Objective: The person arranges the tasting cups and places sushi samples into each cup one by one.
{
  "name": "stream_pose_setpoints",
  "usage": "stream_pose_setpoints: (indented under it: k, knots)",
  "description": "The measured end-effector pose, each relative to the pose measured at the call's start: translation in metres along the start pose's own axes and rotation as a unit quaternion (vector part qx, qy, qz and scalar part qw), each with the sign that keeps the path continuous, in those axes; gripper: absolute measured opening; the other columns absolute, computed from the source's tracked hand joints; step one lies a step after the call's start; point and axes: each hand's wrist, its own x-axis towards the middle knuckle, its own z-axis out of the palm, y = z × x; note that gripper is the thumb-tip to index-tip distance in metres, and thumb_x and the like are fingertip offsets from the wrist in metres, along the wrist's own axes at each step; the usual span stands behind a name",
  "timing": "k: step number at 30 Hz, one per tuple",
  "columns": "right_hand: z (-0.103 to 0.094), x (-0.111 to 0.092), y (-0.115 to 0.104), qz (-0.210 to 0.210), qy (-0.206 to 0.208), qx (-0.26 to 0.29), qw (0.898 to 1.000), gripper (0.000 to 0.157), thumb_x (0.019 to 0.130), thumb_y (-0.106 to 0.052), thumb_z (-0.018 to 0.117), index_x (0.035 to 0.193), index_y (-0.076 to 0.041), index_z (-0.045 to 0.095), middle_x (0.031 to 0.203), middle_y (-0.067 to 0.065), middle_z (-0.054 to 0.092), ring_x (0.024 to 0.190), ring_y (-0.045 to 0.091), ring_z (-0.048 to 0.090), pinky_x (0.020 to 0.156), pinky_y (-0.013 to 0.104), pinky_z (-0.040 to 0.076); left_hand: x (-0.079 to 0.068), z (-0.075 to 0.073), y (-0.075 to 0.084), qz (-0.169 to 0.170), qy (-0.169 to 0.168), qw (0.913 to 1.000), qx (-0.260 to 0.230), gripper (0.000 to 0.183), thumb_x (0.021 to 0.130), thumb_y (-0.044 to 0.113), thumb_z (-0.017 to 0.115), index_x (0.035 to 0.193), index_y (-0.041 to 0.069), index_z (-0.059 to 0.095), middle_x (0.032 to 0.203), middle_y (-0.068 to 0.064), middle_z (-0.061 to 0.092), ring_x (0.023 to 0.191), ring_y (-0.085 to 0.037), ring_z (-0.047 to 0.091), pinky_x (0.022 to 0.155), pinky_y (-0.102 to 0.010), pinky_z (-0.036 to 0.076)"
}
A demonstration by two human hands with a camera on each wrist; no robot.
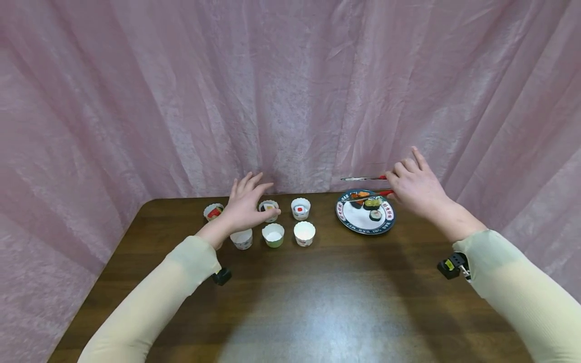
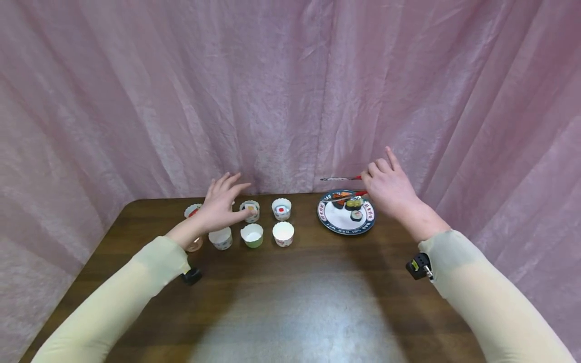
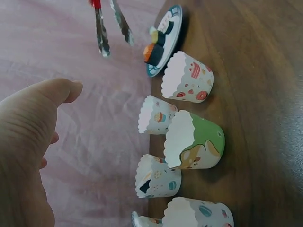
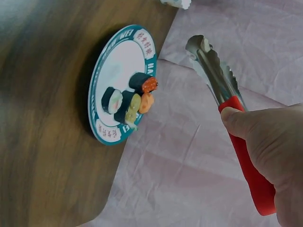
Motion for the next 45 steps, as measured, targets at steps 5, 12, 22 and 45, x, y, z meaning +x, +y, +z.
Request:
stream_pose_setpoints:
  k: [5,12,22,45]
  knots:
    - [0.005,-0.005,0.005,-0.009,0.031,0.004,0.999,0.046,0.073,-0.015,0.09,0.11,0.003,0.068,0.098,0.018,0.062,0.107,0.044,0.053,0.122,0.06,0.001,-0.013,-0.009,-0.002,0.005,0.008,0.9998,-0.017,0.078,0.093,0.058,0.067,0.156,0.019,0.042,0.17,-0.009,0.015,0.156,-0.032,-0.003,0.119,-0.06,-0.011]
    - [0.007,-0.012,0.009,-0.006,0.041,0.006,0.999,0.05,0.072,-0.014,0.09,0.113,0.002,0.069,0.1,0.018,0.064,0.107,0.044,0.054,0.122,0.061,0.005,-0.033,-0.02,-0.009,0.01,0.043,0.9986,-0.03,0.08,0.09,0.06,0.069,0.155,0.018,0.045,0.169,-0.009,0.019,0.156,-0.029,0.0,0.12,-0.062,-0.006]
    - [0.008,-0.026,0.017,-0.002,0.072,0.022,0.997,0.058,0.066,-0.018,0.094,0.113,0.004,0.067,0.098,0.02,0.063,0.105,0.046,0.054,0.121,0.063,0.011,-0.072,-0.036,-0.036,-0.023,0.073,0.9958,-0.051,0.08,0.091,0.056,0.072,0.155,0.017,0.043,0.168,-0.013,0.02,0.156,-0.033,0.0,0.119,-0.064,-0.006]
    - [0.016,-0.058,0.025,0.033,0.032,0.022,0.999,0.068,0.067,-0.024,0.095,0.121,0.005,0.066,0.105,0.023,0.062,0.111,0.049,0.053,0.122,0.061,0.003,-0.131,-0.015,-0.095,-0.105,0.095,0.9884,-0.056,0.098,0.078,0.051,0.086,0.151,0.0,0.043,0.161,-0.028,0.023,0.149,-0.052,0.011,0.114,-0.074,0.001]
